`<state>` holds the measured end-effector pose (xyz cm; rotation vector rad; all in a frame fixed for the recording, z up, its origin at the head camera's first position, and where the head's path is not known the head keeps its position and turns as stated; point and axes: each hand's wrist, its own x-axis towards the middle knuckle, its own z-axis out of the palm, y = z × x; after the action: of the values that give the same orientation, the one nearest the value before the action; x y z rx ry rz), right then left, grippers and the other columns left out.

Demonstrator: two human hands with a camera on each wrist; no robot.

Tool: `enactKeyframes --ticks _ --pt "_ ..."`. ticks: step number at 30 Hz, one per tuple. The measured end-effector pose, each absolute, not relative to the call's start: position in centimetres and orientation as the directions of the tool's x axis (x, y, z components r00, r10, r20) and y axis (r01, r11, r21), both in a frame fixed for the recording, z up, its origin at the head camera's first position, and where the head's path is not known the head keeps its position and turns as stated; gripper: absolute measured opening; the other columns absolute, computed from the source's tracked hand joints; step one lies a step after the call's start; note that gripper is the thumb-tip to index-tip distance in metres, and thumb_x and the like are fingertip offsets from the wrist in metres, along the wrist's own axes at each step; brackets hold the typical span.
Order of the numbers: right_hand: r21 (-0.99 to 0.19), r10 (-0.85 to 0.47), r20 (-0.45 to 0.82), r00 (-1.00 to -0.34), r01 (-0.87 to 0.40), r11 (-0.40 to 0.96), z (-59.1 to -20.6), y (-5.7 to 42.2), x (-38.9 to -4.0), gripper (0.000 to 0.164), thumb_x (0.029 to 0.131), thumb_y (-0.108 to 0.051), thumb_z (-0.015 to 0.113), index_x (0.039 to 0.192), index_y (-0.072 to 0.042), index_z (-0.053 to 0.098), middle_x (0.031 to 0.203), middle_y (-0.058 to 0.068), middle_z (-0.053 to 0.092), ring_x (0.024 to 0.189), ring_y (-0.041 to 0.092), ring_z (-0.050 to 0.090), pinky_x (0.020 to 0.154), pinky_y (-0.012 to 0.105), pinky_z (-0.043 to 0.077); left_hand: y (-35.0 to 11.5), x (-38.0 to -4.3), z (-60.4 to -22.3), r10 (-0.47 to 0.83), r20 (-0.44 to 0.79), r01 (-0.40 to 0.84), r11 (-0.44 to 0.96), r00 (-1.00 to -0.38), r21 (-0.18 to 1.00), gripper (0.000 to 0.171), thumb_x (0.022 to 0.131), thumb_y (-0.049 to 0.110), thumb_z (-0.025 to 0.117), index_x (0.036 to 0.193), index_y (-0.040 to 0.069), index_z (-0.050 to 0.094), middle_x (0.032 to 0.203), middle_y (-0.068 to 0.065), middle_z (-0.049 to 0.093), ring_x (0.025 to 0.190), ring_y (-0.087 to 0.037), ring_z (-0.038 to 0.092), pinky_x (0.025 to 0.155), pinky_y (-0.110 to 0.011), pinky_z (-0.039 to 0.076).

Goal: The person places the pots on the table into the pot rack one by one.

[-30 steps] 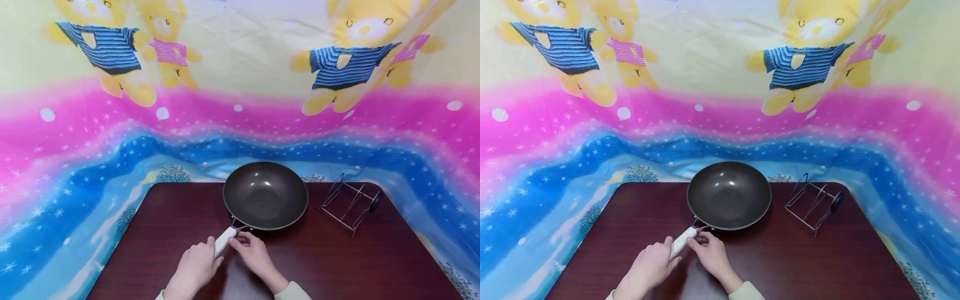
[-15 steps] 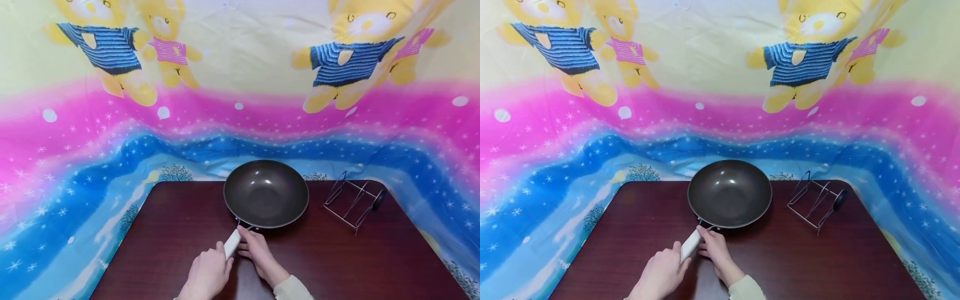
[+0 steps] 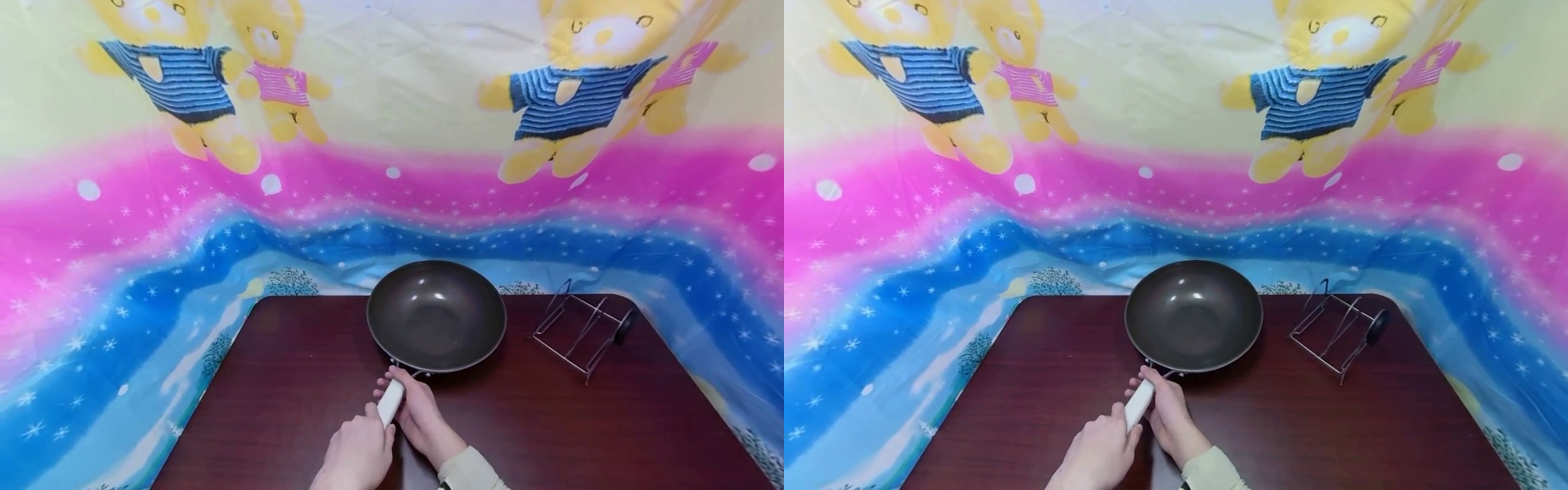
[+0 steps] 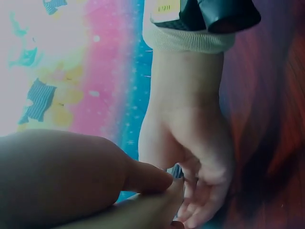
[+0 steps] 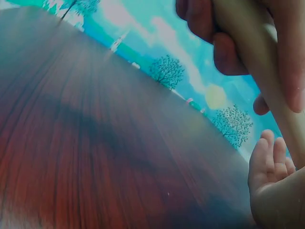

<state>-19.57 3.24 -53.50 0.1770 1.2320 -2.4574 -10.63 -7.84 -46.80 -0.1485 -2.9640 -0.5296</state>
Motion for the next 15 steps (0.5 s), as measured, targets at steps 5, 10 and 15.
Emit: enactKeyframes --ticks 5,10,15 --pt "-0.699 -0.286 -0.296 -0.911 0.411 -0.585 -53.5 3.1 -19.7 0.031 0.100 -0.025 0.063 0.112 0.003 0.058 0.089 0.003 0.068 0.081 0.014 0.071 0.080 0.028 0.058 -7.6 -10.5 -47.1 0.039 0.091 0.073 0.907 -0.995 0.414 0.033 0.091 0.030 0.070 0.095 0.001 0.053 0.065 -0.016 0.059 0.056 -0.036 0.061 0.047 -0.048 0.045" --pt "-0.684 -0.283 -0.335 -0.899 0.439 -0.583 -53.7 2.9 -19.7 0.027 0.102 -0.024 0.060 0.112 0.001 0.059 0.081 -0.002 0.064 0.073 0.008 0.068 0.071 0.022 0.057 -7.5 -10.4 -47.8 0.061 0.033 0.069 0.873 -0.998 0.483 0.037 0.096 0.033 0.065 0.100 -0.001 0.053 0.068 -0.017 0.059 0.059 -0.038 0.063 0.049 -0.050 0.045" --pt "-0.665 -0.295 -0.334 -0.895 0.446 -0.599 -53.9 2.8 -19.7 0.019 0.103 -0.024 0.059 0.103 -0.005 0.062 0.078 -0.004 0.061 0.068 0.005 0.061 0.067 0.019 0.054 -8.2 -10.6 -48.8 0.096 -0.020 0.064 0.789 -0.995 0.611 0.039 0.101 0.039 0.058 0.099 0.000 0.053 0.070 -0.013 0.057 0.060 -0.032 0.060 0.051 -0.047 0.043"
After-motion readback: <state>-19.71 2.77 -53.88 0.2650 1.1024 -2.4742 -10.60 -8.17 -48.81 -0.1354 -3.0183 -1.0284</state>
